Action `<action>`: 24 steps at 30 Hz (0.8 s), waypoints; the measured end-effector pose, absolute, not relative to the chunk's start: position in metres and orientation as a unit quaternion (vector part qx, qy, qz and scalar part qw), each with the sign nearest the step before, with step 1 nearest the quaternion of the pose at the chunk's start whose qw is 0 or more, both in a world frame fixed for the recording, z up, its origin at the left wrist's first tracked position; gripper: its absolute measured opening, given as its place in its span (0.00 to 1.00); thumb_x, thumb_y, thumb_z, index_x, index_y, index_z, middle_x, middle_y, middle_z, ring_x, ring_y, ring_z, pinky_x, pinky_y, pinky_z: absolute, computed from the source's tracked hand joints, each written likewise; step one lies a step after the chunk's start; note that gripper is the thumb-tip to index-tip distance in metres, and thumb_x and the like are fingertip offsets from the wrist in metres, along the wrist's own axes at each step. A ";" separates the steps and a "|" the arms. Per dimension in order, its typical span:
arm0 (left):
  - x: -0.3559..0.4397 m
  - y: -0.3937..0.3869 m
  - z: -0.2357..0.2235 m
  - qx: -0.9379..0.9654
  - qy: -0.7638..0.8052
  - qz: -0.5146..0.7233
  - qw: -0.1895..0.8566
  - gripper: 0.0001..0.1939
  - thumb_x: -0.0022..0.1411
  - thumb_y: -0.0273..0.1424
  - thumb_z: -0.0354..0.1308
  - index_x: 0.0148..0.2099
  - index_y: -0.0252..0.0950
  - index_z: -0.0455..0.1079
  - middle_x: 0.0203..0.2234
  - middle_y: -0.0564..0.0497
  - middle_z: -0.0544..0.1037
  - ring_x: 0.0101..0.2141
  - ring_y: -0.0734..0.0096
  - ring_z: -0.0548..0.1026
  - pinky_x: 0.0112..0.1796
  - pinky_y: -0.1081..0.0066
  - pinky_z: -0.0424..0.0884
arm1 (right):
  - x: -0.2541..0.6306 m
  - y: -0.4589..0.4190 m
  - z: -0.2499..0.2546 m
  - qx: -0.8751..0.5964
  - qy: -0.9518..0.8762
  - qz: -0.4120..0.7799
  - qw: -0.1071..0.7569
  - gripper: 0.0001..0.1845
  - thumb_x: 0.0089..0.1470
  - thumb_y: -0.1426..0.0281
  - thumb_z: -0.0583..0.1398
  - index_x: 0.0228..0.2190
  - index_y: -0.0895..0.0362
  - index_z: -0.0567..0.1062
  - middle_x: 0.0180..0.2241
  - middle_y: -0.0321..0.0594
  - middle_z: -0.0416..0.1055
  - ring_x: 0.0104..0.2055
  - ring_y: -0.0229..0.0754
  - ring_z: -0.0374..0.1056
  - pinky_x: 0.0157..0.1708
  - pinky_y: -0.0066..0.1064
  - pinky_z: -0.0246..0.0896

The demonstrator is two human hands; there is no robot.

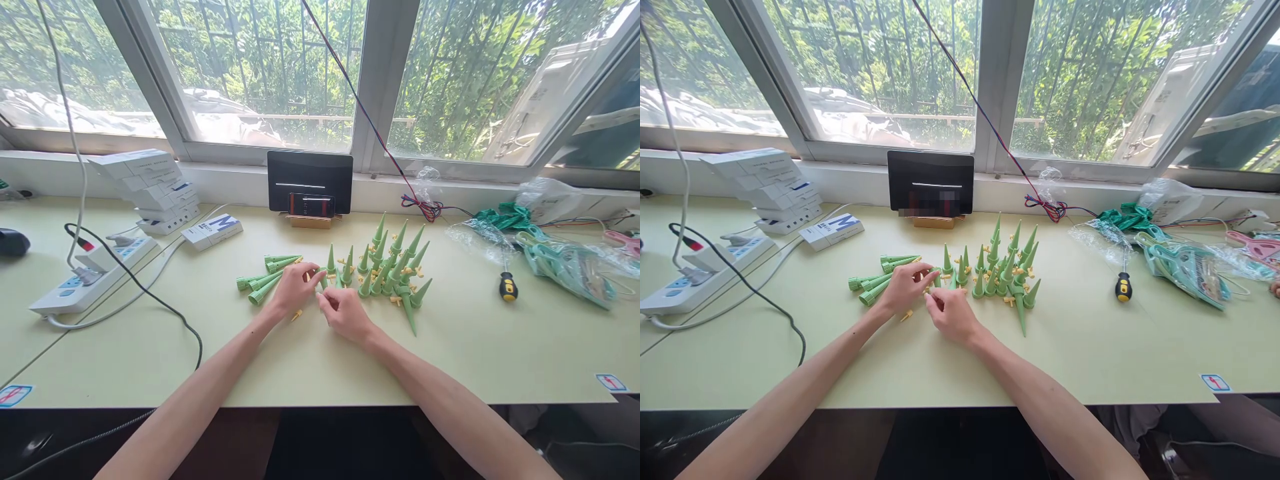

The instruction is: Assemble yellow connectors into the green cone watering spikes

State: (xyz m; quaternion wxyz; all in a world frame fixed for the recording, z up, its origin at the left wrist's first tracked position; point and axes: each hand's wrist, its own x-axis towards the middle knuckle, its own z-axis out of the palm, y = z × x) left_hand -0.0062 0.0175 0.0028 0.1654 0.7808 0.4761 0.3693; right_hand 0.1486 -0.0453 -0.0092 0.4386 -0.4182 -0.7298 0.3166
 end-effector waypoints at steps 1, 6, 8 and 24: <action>-0.007 0.018 0.002 0.782 0.475 0.369 0.161 0.15 0.63 0.43 0.57 0.35 0.36 0.75 0.23 0.52 0.76 0.23 0.71 0.67 0.29 0.69 0.63 | 0.148 -0.046 -0.010 -0.411 -0.740 0.314 0.431 0.21 0.61 0.63 0.52 0.18 0.54 0.54 0.16 0.30 0.52 0.19 0.34 0.47 0.22 0.29 0.45; -0.008 0.019 0.000 0.784 0.480 0.359 0.160 0.15 0.65 0.41 0.55 0.35 0.36 0.76 0.26 0.51 0.77 0.23 0.71 0.67 0.30 0.69 0.64 | 0.147 -0.051 -0.010 -0.384 -0.767 0.325 0.399 0.20 0.59 0.67 0.53 0.18 0.54 0.53 0.16 0.29 0.51 0.19 0.33 0.46 0.22 0.29 0.42; -0.008 0.019 -0.001 0.784 0.482 0.356 0.161 0.15 0.65 0.41 0.55 0.35 0.36 0.76 0.26 0.51 0.78 0.23 0.71 0.67 0.30 0.69 0.63 | 0.146 -0.053 -0.010 -0.379 -0.772 0.326 0.393 0.20 0.59 0.68 0.53 0.18 0.54 0.53 0.17 0.30 0.51 0.19 0.33 0.46 0.22 0.29 0.43; -0.005 0.019 -0.004 0.780 0.492 0.347 0.172 0.12 0.62 0.39 0.58 0.40 0.37 0.78 0.28 0.50 0.81 0.24 0.68 0.72 0.33 0.68 0.67 | 0.142 -0.056 -0.012 -0.375 -0.790 0.311 0.373 0.18 0.57 0.71 0.52 0.18 0.54 0.52 0.16 0.29 0.52 0.19 0.33 0.47 0.23 0.29 0.43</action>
